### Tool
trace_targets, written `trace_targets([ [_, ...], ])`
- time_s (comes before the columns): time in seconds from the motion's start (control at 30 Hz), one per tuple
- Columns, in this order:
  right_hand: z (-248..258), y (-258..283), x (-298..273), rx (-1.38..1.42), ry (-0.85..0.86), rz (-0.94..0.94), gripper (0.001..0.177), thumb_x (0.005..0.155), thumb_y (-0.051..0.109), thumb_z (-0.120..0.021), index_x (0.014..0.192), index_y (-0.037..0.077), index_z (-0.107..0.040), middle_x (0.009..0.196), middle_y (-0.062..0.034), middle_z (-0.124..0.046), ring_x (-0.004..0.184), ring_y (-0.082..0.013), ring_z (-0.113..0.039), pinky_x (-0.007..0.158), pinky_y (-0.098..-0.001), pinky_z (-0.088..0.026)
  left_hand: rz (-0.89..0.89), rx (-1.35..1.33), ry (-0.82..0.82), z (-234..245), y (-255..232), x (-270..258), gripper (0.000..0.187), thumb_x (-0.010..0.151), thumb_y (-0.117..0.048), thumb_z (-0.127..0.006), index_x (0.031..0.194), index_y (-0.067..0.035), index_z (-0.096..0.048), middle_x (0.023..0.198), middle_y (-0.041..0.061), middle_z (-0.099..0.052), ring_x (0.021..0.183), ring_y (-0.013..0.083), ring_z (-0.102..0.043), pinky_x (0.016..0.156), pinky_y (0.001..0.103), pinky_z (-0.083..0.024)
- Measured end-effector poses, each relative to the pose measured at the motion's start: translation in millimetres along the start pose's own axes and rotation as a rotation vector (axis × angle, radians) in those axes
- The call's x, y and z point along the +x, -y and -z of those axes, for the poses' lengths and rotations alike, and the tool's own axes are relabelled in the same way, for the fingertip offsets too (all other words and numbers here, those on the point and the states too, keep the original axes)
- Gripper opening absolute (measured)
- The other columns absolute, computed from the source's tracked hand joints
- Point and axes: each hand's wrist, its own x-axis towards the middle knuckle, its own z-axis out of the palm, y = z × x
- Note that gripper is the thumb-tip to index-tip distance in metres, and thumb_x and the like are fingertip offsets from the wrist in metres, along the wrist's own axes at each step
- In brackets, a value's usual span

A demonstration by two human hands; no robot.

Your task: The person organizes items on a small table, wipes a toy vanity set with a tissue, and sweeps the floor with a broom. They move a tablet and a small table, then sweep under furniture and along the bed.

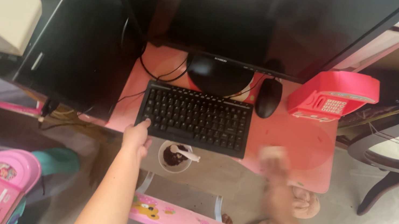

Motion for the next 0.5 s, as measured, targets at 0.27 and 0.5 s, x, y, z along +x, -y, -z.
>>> trace_targets([
  [0.27,5,24,19,0.383,-0.101,-0.298,0.056,0.097,-0.009,-0.037,0.145,0.012,-0.056,0.146,-0.0222,-0.059,0.138,-0.0343,-0.054,0.119,-0.0392,-0.040,-0.263,-0.192,0.047,33,51,12,0.041,0.094,-0.013,-0.064,0.130,-0.008,-0.046,0.109,0.006,-0.064,0.084,0.0112,-0.064,0.075,0.028,-0.055],
  [0.5,-14,-4,81,0.116,-0.163,-0.180,0.062,0.092,0.001,-0.046,0.154,0.001,-0.041,0.159,-0.0314,-0.036,0.150,-0.0481,-0.029,0.122,-0.0515,-0.024,-0.002,0.081,0.191,42,165,73,0.055,0.096,-0.015,-0.068,0.140,0.015,-0.054,0.091,0.013,-0.052,0.055,0.0124,-0.046,0.045,0.032,-0.031],
])
